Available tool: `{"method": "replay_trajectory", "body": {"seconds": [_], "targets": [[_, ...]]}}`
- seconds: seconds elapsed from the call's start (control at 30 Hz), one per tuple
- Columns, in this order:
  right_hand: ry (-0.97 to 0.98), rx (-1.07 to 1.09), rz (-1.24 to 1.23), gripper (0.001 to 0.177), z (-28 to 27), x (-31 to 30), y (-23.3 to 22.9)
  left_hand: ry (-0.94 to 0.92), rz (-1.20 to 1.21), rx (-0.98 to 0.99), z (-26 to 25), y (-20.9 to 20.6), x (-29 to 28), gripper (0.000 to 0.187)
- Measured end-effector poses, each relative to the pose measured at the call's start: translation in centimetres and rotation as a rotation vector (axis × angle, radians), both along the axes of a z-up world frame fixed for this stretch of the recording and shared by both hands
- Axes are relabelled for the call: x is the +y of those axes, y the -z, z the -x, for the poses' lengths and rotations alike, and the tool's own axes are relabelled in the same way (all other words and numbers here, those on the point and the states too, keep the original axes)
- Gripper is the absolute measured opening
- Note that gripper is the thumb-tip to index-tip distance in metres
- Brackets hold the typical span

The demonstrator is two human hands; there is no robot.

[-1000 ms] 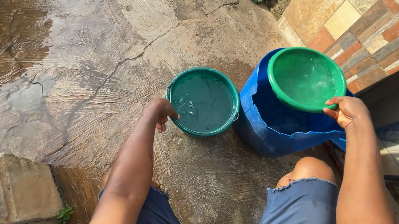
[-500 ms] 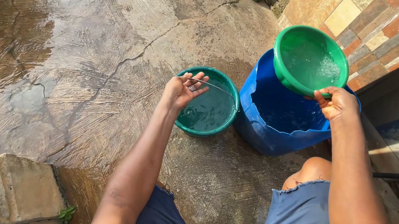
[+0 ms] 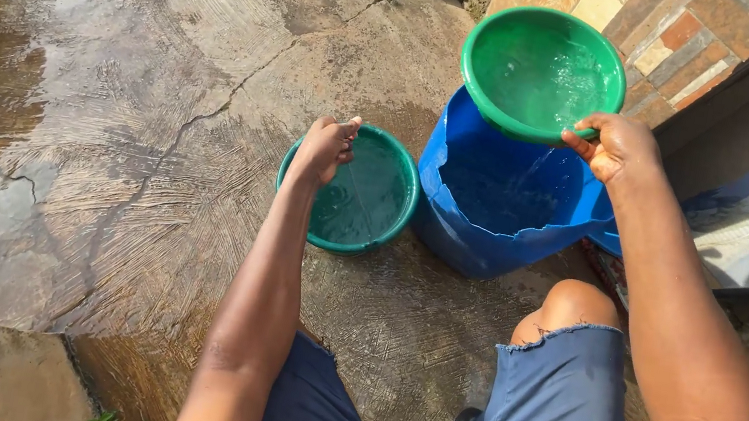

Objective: Rinsing a car with water using a bucket and bowl.

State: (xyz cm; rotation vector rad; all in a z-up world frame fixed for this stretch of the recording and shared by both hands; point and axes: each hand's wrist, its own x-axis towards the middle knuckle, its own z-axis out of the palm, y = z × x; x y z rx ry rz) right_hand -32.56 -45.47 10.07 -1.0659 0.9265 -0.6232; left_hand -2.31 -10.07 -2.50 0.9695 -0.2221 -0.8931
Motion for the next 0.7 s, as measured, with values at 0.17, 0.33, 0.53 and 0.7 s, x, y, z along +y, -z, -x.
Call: {"method": "replay_trajectory", "body": {"seconds": [0.17,0.33,0.53,0.7], "targets": [[-0.052,0.032,0.035,0.022,-0.6,1.8,-1.4,0.067,-0.294,-0.216,0.7,-3.7,0.0,0.029],[-0.099,0.059,0.06,0.021,-1.9,3.8,-1.9,0.043,-0.478,-0.393,-0.3,-4.4,2.0,0.022],[-0.185,0.018,0.173,0.026,-3.7,7.0,-3.2,0.071,-0.772,-0.457,-0.7,-6.2,5.7,0.013],[-0.265,0.048,0.276,0.025,-5.3,9.2,-4.3,0.127,-1.015,-0.622,-1.9,-4.9,7.0,0.016]]}}
